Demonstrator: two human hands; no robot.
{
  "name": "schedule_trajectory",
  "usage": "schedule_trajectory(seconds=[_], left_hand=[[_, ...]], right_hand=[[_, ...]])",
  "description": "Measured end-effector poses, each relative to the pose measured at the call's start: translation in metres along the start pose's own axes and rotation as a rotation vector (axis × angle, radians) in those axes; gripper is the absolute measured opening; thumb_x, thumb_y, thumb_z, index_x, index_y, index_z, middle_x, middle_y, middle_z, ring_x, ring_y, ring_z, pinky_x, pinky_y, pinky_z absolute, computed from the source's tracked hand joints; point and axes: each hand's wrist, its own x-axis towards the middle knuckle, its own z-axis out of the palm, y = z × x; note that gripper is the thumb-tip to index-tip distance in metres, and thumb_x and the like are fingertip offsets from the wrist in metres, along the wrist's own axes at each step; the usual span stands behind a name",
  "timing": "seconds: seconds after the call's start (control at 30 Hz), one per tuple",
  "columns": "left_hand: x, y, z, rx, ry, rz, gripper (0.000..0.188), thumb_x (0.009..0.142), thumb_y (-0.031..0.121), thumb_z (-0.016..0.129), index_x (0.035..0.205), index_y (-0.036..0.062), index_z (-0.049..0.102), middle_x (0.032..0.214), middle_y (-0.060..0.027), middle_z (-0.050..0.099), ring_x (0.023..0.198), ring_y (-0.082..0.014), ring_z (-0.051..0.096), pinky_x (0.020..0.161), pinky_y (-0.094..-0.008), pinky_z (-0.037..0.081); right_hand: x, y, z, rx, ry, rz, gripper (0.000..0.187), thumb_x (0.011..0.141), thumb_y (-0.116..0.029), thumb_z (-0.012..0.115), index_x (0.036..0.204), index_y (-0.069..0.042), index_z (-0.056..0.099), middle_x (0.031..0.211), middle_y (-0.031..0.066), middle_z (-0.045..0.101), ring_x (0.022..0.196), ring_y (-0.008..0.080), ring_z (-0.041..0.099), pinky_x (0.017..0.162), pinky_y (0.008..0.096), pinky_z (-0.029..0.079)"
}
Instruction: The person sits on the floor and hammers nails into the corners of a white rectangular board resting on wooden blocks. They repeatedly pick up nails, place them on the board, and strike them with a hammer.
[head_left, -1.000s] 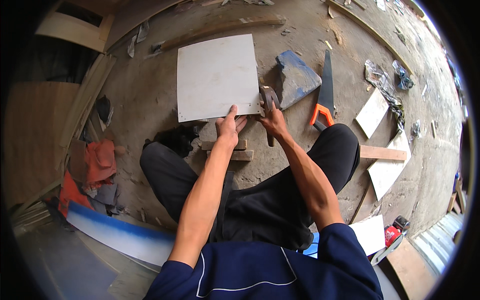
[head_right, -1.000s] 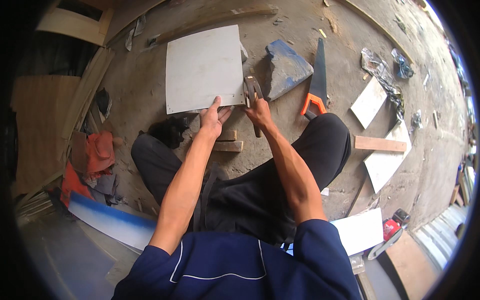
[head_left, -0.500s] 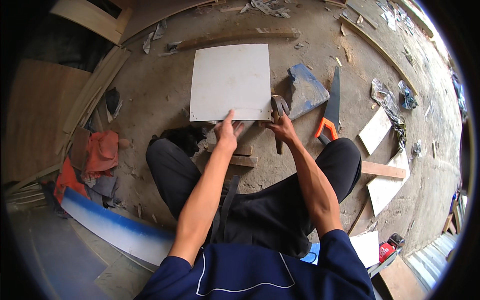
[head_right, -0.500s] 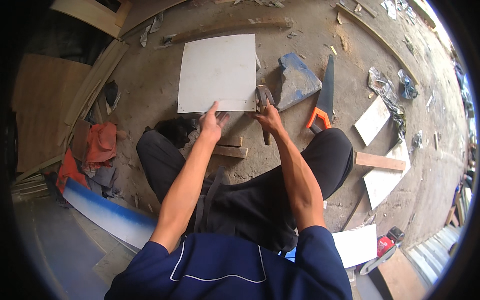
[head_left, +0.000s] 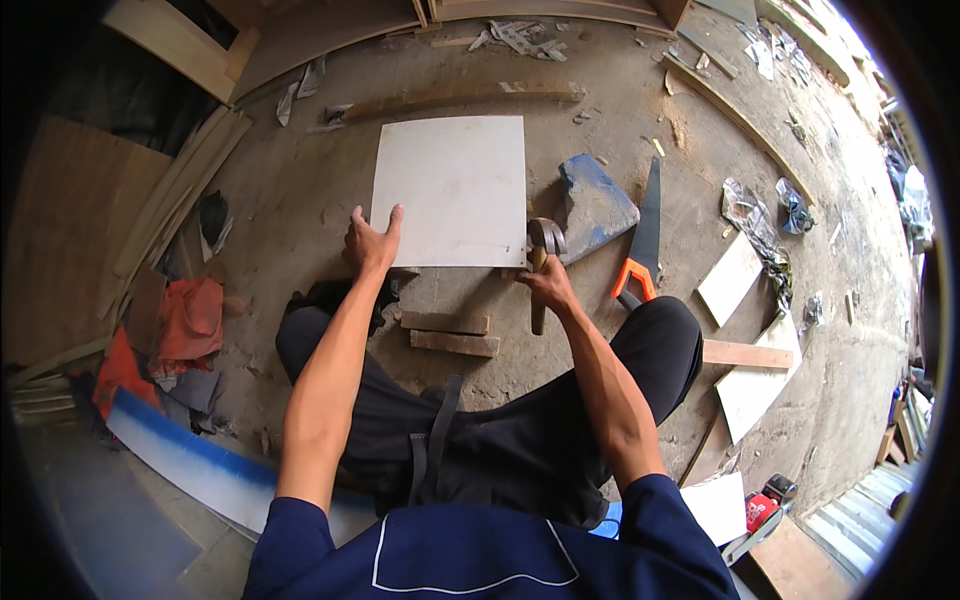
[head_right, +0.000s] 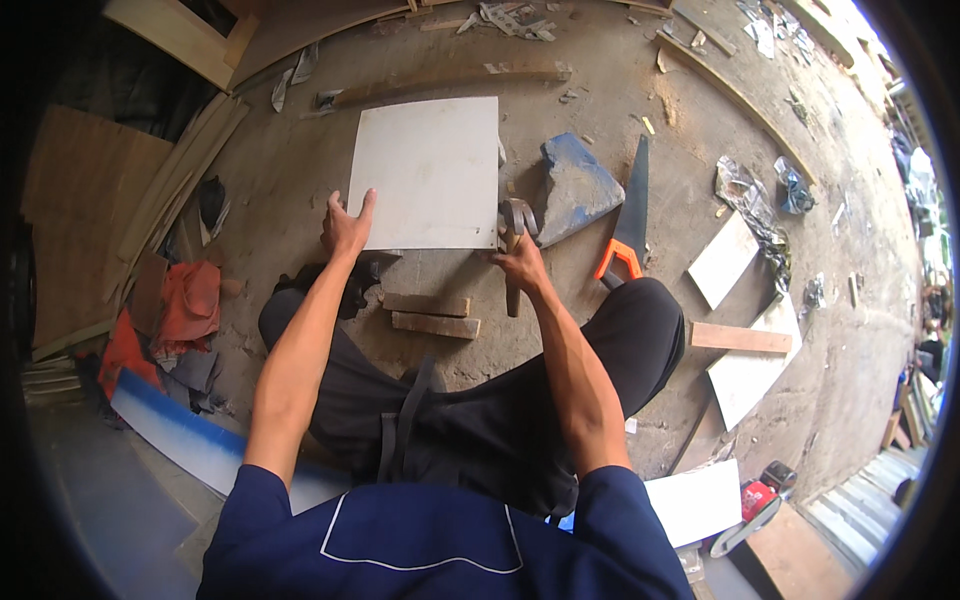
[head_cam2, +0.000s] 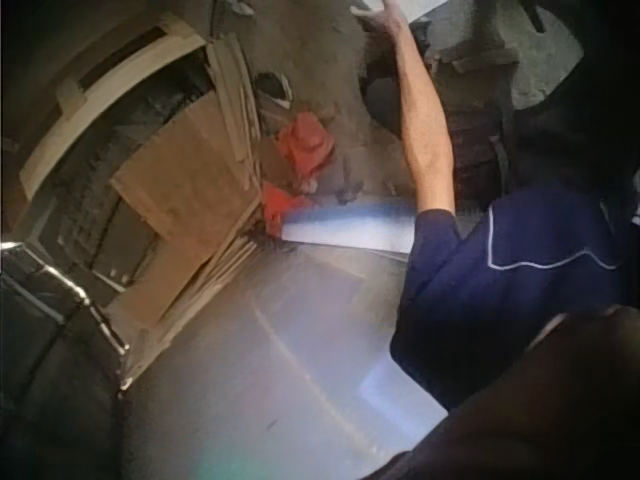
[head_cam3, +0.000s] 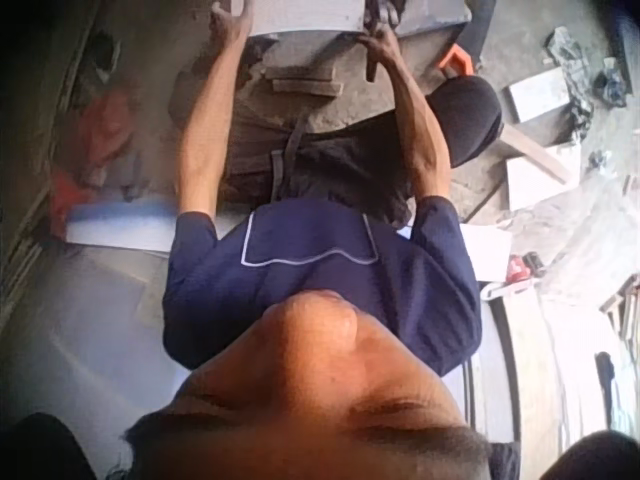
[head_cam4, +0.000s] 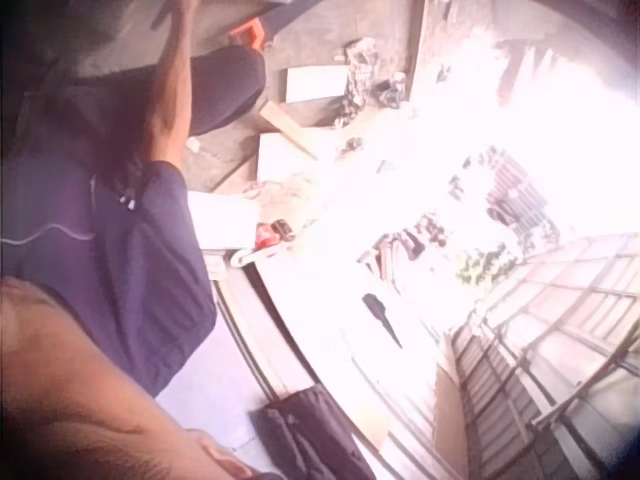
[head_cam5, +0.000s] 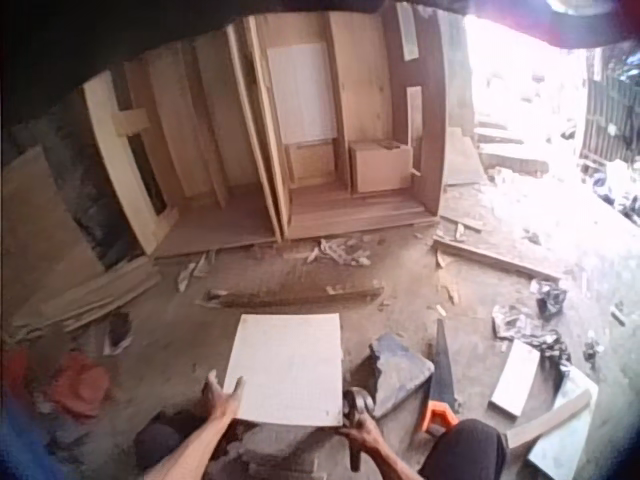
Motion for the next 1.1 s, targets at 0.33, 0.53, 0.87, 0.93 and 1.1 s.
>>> schedule_trajectory(seconds=[0.33, 0.53, 0.87, 0.93, 1.1], left_hand=[[-0.010, 0.005, 0.033, 0.008, 0.018, 0.100, 0.101, 0.081, 0.075, 0.059, 0.149, 0.0072, 0.028, 0.129, -0.0248, 0.050, 0.117, -0.0420, 0.054, 0.096, -0.0514, 0.045], [-0.010, 0.009, 0.031, 0.038, 0.023, 0.081, 0.098, 0.082, 0.075, 0.057, 0.149, 0.0094, 0.029, 0.128, -0.0236, 0.051, 0.116, -0.0419, 0.055, 0.095, -0.0518, 0.045], [-0.005, 0.006, 0.028, -0.020, 0.081, 0.152, 0.099, 0.082, 0.077, 0.056, 0.149, 0.0092, 0.028, 0.127, -0.0242, 0.051, 0.111, -0.0426, 0.058, 0.090, -0.0526, 0.048], [-0.009, 0.014, 0.026, -0.024, -0.010, 0.106, 0.098, 0.083, 0.073, 0.059, 0.149, 0.0069, 0.028, 0.129, -0.0280, 0.049, 0.116, -0.0450, 0.054, 0.094, -0.0546, 0.046], [-0.008, 0.008, 0.022, -0.037, -0.027, 0.101, 0.098, 0.084, 0.071, 0.060, 0.148, 0.0055, 0.027, 0.130, -0.0311, 0.048, 0.119, -0.0470, 0.052, 0.096, -0.0555, 0.045]], right_hand=[[-0.016, -0.012, -0.003, -0.236, 0.108, -0.002, 0.065, 0.078, -0.019, 0.082, 0.134, -0.004, 0.053, 0.103, 0.0141, 0.071, 0.094, 0.0230, 0.066, 0.085, 0.0375, 0.050], [-0.015, -0.012, -0.003, -0.175, 0.131, -0.095, 0.067, 0.078, -0.017, 0.081, 0.137, -0.004, 0.051, 0.119, 0.0159, 0.068, 0.108, 0.0250, 0.065, 0.092, 0.0389, 0.051], [-0.010, -0.022, -0.005, -0.187, 0.015, 0.145, 0.070, 0.078, -0.015, 0.084, 0.137, -0.001, 0.048, 0.119, 0.0142, 0.067, 0.111, 0.0227, 0.062, 0.094, 0.0385, 0.049], [-0.009, -0.009, -0.010, -0.166, 0.077, -0.030, 0.069, 0.078, -0.016, 0.083, 0.136, 0.000, 0.049, 0.116, 0.0135, 0.068, 0.109, 0.0228, 0.063, 0.092, 0.0382, 0.050], [-0.012, -0.014, 0.003, -0.173, 0.112, -0.028, 0.065, 0.080, -0.021, 0.082, 0.133, -0.003, 0.050, 0.115, 0.0146, 0.069, 0.109, 0.0253, 0.063, 0.093, 0.0392, 0.049]])
